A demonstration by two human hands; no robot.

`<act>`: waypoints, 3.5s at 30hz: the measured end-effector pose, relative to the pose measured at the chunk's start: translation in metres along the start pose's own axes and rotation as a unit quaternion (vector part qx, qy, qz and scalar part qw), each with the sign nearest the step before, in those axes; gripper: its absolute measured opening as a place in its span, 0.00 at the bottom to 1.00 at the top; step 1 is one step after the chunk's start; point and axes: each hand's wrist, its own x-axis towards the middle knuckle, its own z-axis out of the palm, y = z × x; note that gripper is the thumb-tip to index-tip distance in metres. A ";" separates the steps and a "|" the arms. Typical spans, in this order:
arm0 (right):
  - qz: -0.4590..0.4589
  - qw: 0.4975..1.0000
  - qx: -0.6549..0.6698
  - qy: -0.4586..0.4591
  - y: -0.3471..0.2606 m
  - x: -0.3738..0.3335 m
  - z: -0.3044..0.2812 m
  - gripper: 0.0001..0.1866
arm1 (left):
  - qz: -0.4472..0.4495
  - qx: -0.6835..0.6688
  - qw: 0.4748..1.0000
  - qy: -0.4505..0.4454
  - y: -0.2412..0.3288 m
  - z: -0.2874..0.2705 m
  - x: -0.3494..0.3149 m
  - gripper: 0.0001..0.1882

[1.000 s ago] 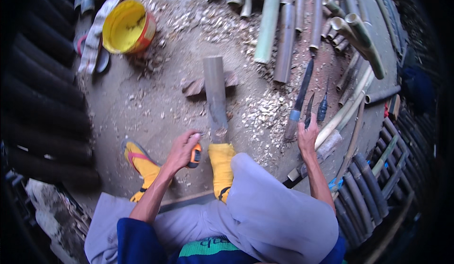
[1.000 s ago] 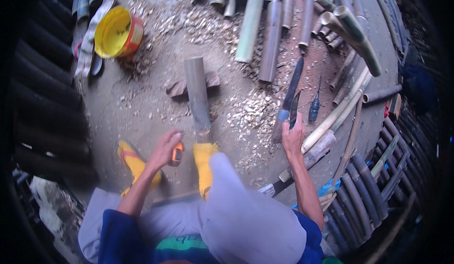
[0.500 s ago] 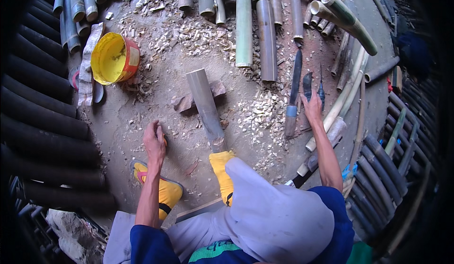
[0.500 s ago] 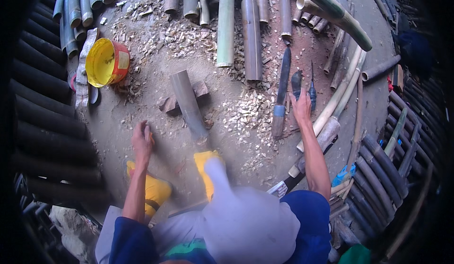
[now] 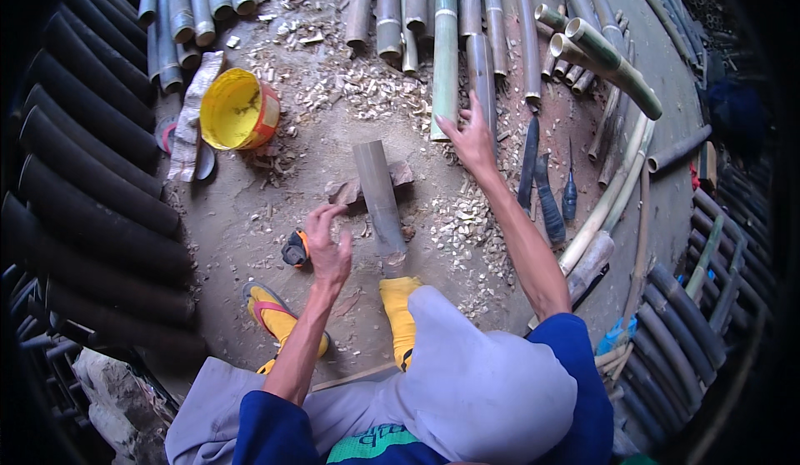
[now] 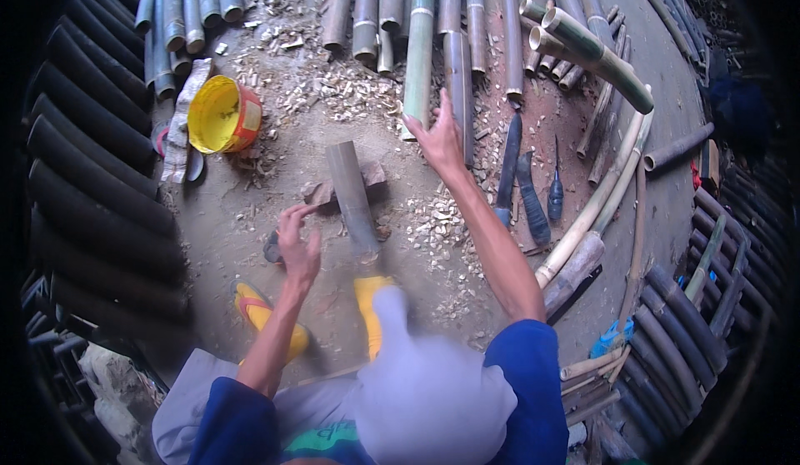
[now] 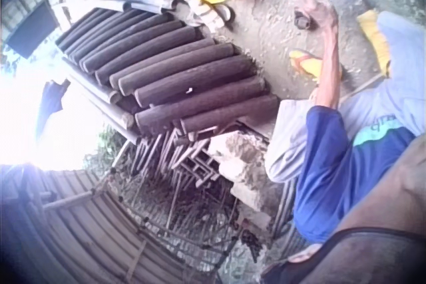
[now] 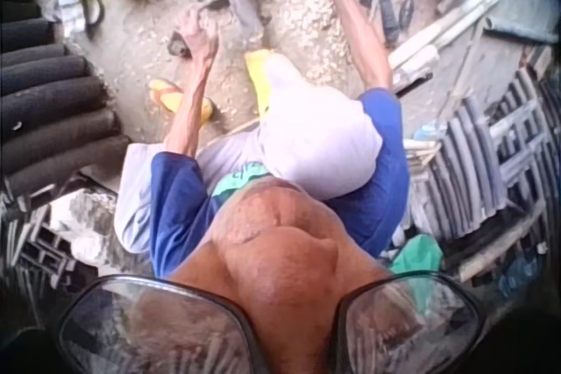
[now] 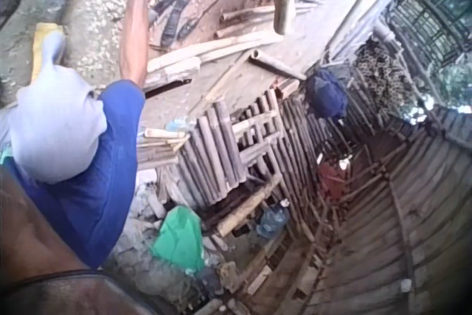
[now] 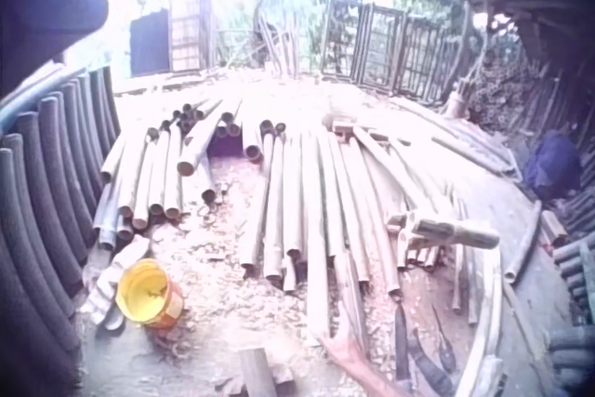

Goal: The person sits on the ground and uses a hand saw to cut a piece of bamboo. They then use a knife to mark and measure the bamboo with a tape measure. Finally, they use a hammer and chisel to split the bamboo and a file to smooth the edges.

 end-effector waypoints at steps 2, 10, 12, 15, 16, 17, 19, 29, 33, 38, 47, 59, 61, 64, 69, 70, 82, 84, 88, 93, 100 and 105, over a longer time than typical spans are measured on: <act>0.060 0.995 0.075 -0.037 0.017 0.028 0.019 0.39 | -0.010 -0.070 0.997 -0.044 0.014 0.005 -0.002 0.15; 0.111 0.782 0.398 -0.466 -0.129 -0.119 -0.018 0.27 | -0.315 -0.670 0.655 -0.150 0.009 -0.035 0.017 0.28; 0.015 0.713 0.316 -0.625 -0.143 -0.155 -0.029 0.23 | -0.261 -0.785 0.539 -0.159 0.024 -0.045 0.028 0.28; -0.068 0.767 0.284 -0.572 -0.160 -0.162 -0.041 0.14 | -0.158 -0.931 0.304 -0.128 0.010 -0.076 0.016 0.29; -0.118 0.867 0.247 -0.417 -0.149 -0.157 -0.030 0.17 | -0.145 -0.909 0.361 -0.146 -0.011 -0.088 0.007 0.28; -0.183 0.922 0.170 -0.297 -0.136 -0.140 -0.034 0.19 | -0.145 -0.885 0.406 -0.175 -0.027 -0.091 0.001 0.28; -0.337 0.938 0.020 -0.079 -0.122 -0.110 -0.042 0.29 | -0.092 -0.783 0.564 -0.245 -0.030 -0.126 -0.001 0.28; -0.492 0.848 -0.153 -0.125 -0.169 -0.016 0.011 0.28 | 0.070 -0.792 0.511 -0.326 0.078 -0.283 0.037 0.30; -0.558 0.828 -0.003 -0.057 -0.219 -0.046 -0.020 0.24 | 0.157 -0.703 0.679 -0.143 0.083 -0.275 0.052 0.34; -0.509 0.819 0.165 -0.208 -0.292 -0.095 -0.053 0.22 | 0.168 -0.458 0.873 -0.006 0.101 -0.172 0.073 0.46; -0.421 0.819 0.330 -0.210 -0.275 -0.108 -0.054 0.21 | 0.053 -0.316 0.942 0.103 0.101 -0.045 0.041 0.35; -0.109 0.974 0.097 -0.174 -0.089 -0.121 -0.045 0.16 | 0.064 -0.424 0.892 0.145 0.120 -0.046 0.031 0.14; -0.105 0.967 0.064 -0.223 -0.037 -0.149 -0.021 0.17 | 0.087 -0.459 0.876 0.116 0.118 -0.046 0.025 0.14; -0.075 0.967 0.129 -0.204 -0.020 -0.182 0.000 0.18 | 0.104 -0.475 0.866 0.113 0.114 -0.046 0.015 0.14; -0.099 0.969 0.161 -0.157 -0.012 -0.188 0.019 0.19 | 0.172 -0.448 0.869 0.120 0.102 -0.046 0.008 0.17; -0.101 0.969 0.161 -0.155 -0.014 -0.187 0.020 0.19 | 0.177 -0.434 0.875 0.122 0.102 -0.048 0.007 0.17; -0.108 0.969 0.156 -0.159 -0.019 -0.175 0.024 0.19 | 0.172 -0.387 0.902 0.088 0.107 -0.048 0.010 0.15; -0.123 0.970 0.147 -0.152 -0.018 -0.174 0.023 0.19 | 0.183 -0.397 0.896 0.079 0.105 -0.049 0.012 0.15; -0.128 0.966 0.157 -0.160 -0.008 -0.173 0.028 0.18 | 0.198 -0.423 0.880 0.083 0.100 -0.046 0.014 0.17; -0.056 0.994 0.066 -0.068 0.022 -0.156 -0.003 0.16 | 0.200 -0.419 0.882 0.081 0.099 -0.048 0.019 0.17; 0.022 0.992 -0.096 0.078 0.078 -0.149 -0.072 0.20 | 0.177 -0.422 0.886 0.071 0.103 -0.052 0.012 0.16; 0.008 0.964 -0.236 0.120 0.114 -0.159 -0.092 0.25 | 0.185 -0.406 0.893 0.048 0.104 -0.051 0.009 0.16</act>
